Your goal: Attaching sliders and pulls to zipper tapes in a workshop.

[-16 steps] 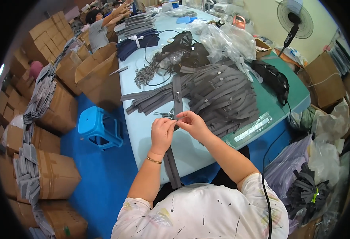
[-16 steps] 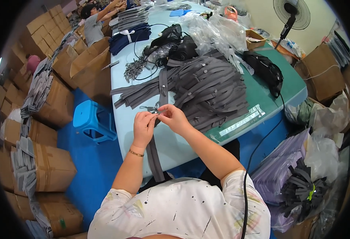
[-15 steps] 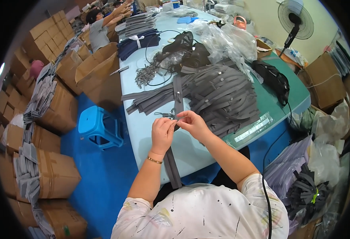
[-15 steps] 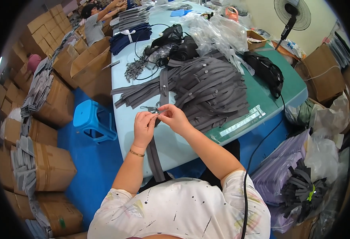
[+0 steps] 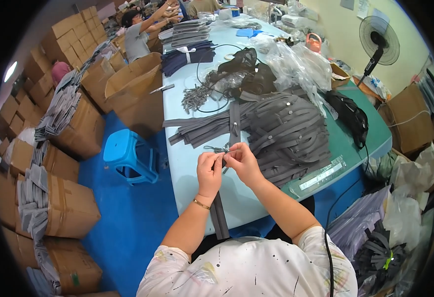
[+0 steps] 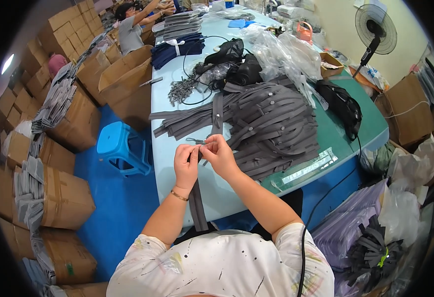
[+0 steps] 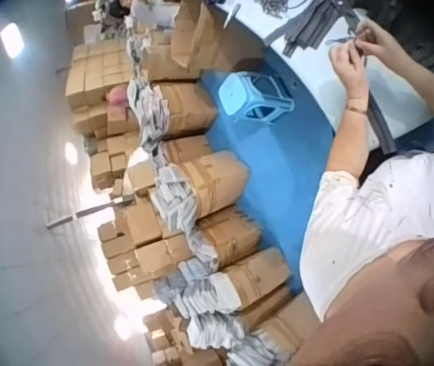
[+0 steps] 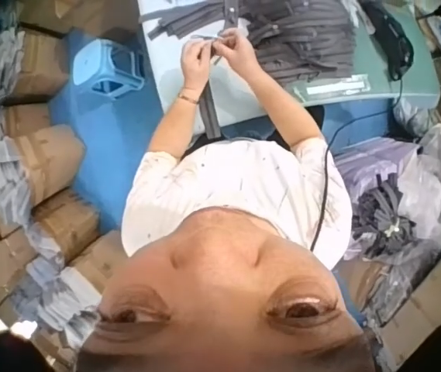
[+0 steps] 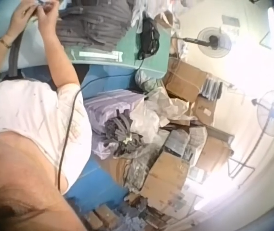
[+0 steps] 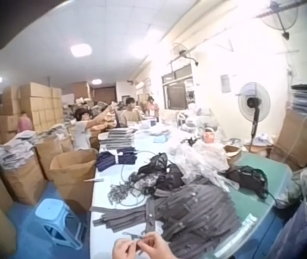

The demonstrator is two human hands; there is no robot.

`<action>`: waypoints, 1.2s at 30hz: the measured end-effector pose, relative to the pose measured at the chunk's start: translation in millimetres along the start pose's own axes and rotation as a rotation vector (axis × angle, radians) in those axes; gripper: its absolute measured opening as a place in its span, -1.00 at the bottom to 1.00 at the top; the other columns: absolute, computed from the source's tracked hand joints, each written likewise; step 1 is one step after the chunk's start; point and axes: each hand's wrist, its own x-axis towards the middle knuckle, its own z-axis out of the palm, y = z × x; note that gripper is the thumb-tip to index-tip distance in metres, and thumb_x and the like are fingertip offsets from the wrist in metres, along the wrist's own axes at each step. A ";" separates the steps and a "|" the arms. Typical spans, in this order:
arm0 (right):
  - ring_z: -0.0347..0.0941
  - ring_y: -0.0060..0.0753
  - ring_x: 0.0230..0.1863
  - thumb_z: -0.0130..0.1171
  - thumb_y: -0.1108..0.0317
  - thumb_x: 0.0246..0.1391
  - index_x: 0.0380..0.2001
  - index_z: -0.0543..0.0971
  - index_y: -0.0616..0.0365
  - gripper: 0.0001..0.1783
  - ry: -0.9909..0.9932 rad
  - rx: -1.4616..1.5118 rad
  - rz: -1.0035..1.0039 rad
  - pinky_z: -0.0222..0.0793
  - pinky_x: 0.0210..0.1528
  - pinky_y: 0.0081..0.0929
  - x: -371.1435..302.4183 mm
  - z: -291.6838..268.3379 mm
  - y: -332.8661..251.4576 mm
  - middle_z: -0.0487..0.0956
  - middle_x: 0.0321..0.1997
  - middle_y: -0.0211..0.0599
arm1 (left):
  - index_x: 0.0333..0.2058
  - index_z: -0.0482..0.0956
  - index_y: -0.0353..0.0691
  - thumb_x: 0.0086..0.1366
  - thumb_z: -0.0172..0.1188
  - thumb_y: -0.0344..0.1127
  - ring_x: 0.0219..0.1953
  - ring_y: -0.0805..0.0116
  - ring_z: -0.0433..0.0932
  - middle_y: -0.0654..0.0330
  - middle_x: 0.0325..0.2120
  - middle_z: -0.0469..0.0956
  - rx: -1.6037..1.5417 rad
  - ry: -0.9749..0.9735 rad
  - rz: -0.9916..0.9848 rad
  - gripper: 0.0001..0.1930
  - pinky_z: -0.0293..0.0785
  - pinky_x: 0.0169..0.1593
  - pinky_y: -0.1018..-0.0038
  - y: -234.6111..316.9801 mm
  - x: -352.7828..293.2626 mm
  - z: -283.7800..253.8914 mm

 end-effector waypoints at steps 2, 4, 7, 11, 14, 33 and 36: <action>0.41 -0.62 -0.42 0.13 0.50 0.03 -0.22 0.28 0.21 -0.72 0.049 0.234 0.192 0.37 -0.37 -0.65 0.3 3.4 -1.5 0.48 -0.39 -0.34 | -0.35 0.56 -0.27 0.15 0.12 -0.46 -0.36 0.28 0.38 0.18 -0.48 0.41 0.025 0.034 0.035 -0.91 0.33 -0.28 0.47 -0.7 0.6 0.1; 0.41 -0.60 -0.41 0.13 0.50 0.03 -0.21 0.28 0.20 -0.71 0.061 0.389 0.296 0.39 -0.35 -0.64 1.7 7.2 2.3 0.47 -0.39 -0.34 | -0.36 0.57 -0.27 0.17 0.11 -0.45 -0.36 0.26 0.39 0.18 -0.48 0.41 0.175 0.087 0.144 -0.91 0.33 -0.27 0.47 0.5 1.6 -1.9; 0.42 -0.60 -0.40 0.16 0.48 0.01 -0.21 0.29 0.20 -0.70 0.051 0.474 0.412 0.41 -0.34 -0.63 7.7 3.5 13.5 0.47 -0.39 -0.35 | -0.34 0.54 -0.25 0.18 0.10 -0.45 -0.42 0.31 0.39 0.20 -0.50 0.43 0.140 0.101 0.276 -0.91 0.34 -0.32 0.49 4.8 6.6 -0.9; 0.49 -0.44 -0.36 0.14 0.47 -0.01 -0.22 0.35 0.22 -0.73 -0.062 0.008 0.268 0.39 -0.35 -0.56 39.2 -9.6 30.8 0.51 -0.39 -0.26 | -0.31 0.48 -0.28 0.32 -0.04 -0.38 -0.54 0.53 0.37 0.25 -0.57 0.42 -0.321 0.056 -0.134 -0.86 0.36 -0.38 0.62 2.8 1.3 2.0; 0.50 -0.12 -0.35 0.20 0.41 -0.12 -0.27 0.41 0.22 -0.70 0.062 -0.703 -0.056 0.41 -0.32 -0.33 71.2 -23.4 22.8 0.52 -0.39 -0.07 | -0.29 0.45 -0.29 0.33 -0.06 -0.38 -0.53 0.55 0.36 0.28 -0.57 0.41 -0.461 0.072 -0.269 -0.86 0.36 -0.38 0.62 -22.5 1.8 0.3; 0.46 -0.06 -0.36 -0.04 0.42 -0.06 -0.44 0.50 0.02 -0.88 0.441 -1.179 -0.432 0.41 -0.32 -0.23 139.7 -46.8 3.5 0.46 -0.43 -0.15 | -0.22 0.46 -0.28 0.31 -0.08 -0.38 -0.45 0.57 0.41 0.26 -0.48 0.45 -0.146 -0.111 -0.341 -0.83 0.38 -0.33 0.62 -40.7 1.0 5.6; 0.45 -0.06 -0.36 0.00 0.42 -0.08 -0.43 0.58 -0.01 -0.83 0.553 -1.110 -0.551 0.40 -0.33 -0.23 134.5 -76.8 -34.5 0.44 -0.40 -0.13 | -0.20 0.45 -0.30 0.32 -0.09 -0.39 -0.43 0.55 0.42 0.23 -0.44 0.46 -0.140 -0.152 -0.360 -0.82 0.39 -0.30 0.62 -40.7 2.8 4.9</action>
